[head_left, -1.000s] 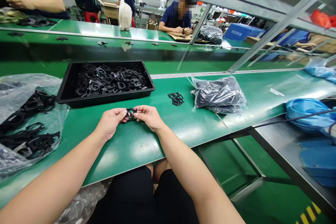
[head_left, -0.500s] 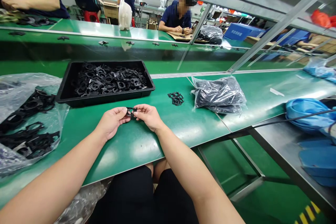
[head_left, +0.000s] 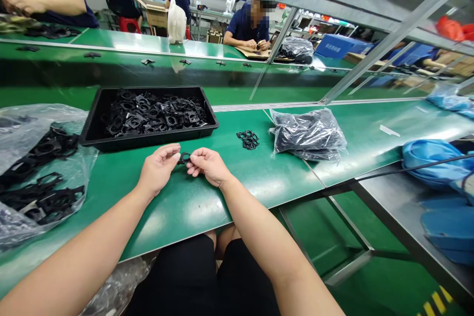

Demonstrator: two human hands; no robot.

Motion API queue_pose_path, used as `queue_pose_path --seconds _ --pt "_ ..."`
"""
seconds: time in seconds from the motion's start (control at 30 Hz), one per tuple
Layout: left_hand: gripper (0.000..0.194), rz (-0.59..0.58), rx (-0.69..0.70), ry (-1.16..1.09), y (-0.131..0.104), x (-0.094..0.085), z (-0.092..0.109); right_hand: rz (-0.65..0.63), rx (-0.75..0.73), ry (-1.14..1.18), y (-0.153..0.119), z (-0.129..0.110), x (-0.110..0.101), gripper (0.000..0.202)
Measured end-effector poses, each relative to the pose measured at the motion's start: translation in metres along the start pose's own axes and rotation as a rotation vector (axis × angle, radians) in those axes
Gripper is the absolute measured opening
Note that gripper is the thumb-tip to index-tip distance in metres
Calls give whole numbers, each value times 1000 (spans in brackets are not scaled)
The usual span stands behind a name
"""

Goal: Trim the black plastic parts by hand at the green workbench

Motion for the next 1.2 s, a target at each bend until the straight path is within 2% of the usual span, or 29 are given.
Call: queue_pose_path --seconds 0.07,0.17,0.23,0.4,0.47,0.77,1.0,1.07,1.2 --pt "39 -112 -66 -82 -3 12 -3 18 7 -21 0 1 -2 41" --pt "38 -263 -279 -261 -14 30 -14 64 -22 -96 0 0 -5 41" --pt "35 -272 -361 -320 -18 33 -19 135 -115 -201 -3 -9 -8 36" --pt "32 -225 -409 -366 -18 29 -23 339 -577 -547 -30 -50 -4 18" --pt "30 -229 -402 -370 -18 30 -22 352 -635 -639 -36 -55 1 14" --pt "32 -268 -392 -340 -21 33 -21 327 -636 -751 -37 -53 8 6" --pt "36 -275 -344 -271 -17 31 -20 253 -673 -703 -39 -57 11 7" --pt "37 -297 -338 -225 -18 32 -19 250 -637 -653 -35 -55 8 9" --pt "38 -356 -370 -124 -24 32 -21 258 -416 -466 -24 -36 -3 18"
Point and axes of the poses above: each hand's wrist, its own y-axis towards the middle knuckle, its own x-axis out of the palm, z = x × y, the point moved 10 cm from there along y, towards the middle knuckle, and after that the axes turned 8 degrees about x, right-handed, at the moved point
